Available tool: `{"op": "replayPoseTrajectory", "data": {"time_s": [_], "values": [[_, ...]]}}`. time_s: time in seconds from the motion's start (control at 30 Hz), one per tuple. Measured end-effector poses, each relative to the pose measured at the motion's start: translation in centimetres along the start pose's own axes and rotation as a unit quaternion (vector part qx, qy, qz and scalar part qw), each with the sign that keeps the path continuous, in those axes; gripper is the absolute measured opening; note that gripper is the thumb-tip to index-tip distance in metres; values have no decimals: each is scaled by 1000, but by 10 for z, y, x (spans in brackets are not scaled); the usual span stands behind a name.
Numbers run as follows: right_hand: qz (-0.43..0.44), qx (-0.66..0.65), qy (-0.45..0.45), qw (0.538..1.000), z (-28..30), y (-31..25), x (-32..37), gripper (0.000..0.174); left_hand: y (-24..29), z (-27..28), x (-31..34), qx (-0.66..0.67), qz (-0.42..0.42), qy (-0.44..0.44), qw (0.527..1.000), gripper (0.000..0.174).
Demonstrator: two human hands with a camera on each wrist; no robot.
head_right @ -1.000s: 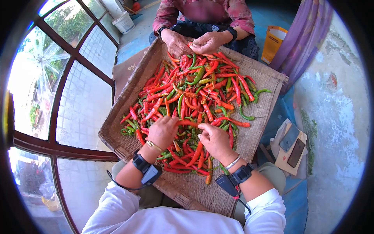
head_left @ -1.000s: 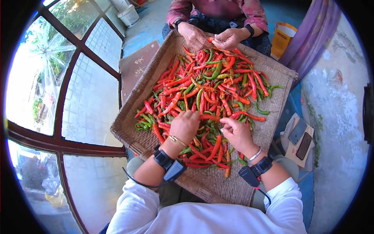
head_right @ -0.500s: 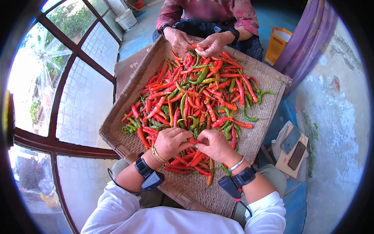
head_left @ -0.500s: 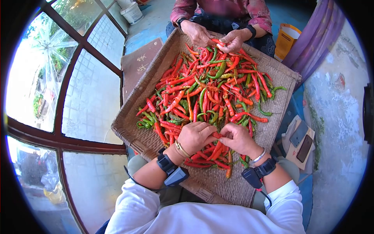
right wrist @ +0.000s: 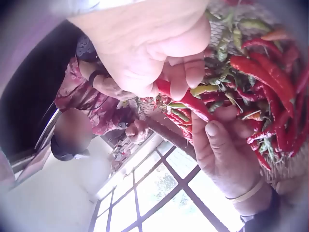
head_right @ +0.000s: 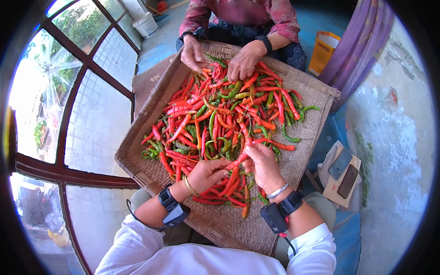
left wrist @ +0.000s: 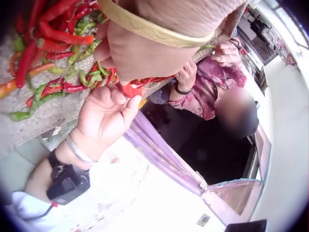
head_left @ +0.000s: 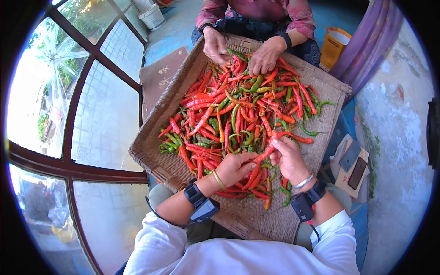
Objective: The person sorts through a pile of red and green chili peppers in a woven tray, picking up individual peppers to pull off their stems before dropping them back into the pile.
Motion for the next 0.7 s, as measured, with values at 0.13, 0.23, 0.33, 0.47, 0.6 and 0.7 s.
{"op": "replayPoseTrajectory", "data": {"time_s": [0.13,0.23,0.33,0.47,0.6,0.7], "values": [[58,5,62,996,18,-23,-13,11,-4,5,-2,-89,-72,67,991,23],[174,-122,156,964,34,-51,-30,13,-6,17,-3,-201,-78,161,963,23],[145,-126,186,964,38,-52,-34,16,-1,30,-4,-333,-13,250,909,27],[18,-37,55,998,22,-37,-20,21,-7,33,-12,-435,36,267,859,40],[-19,66,-56,996,6,-26,-8,24,-10,35,-15,-460,59,279,841,42],[-16,124,-78,989,3,-19,-2,24,-18,35,-19,-477,79,260,836,37]]}}
Point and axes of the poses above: each hand's wrist, its own x-axis away from the middle knuckle, its own z-axis out of the back of the hand, y = z × x, the point moved 2 cm from there along -x, towards the middle knuckle, and after that the axes turned 13 degrees about z, right-handed, at the moved point
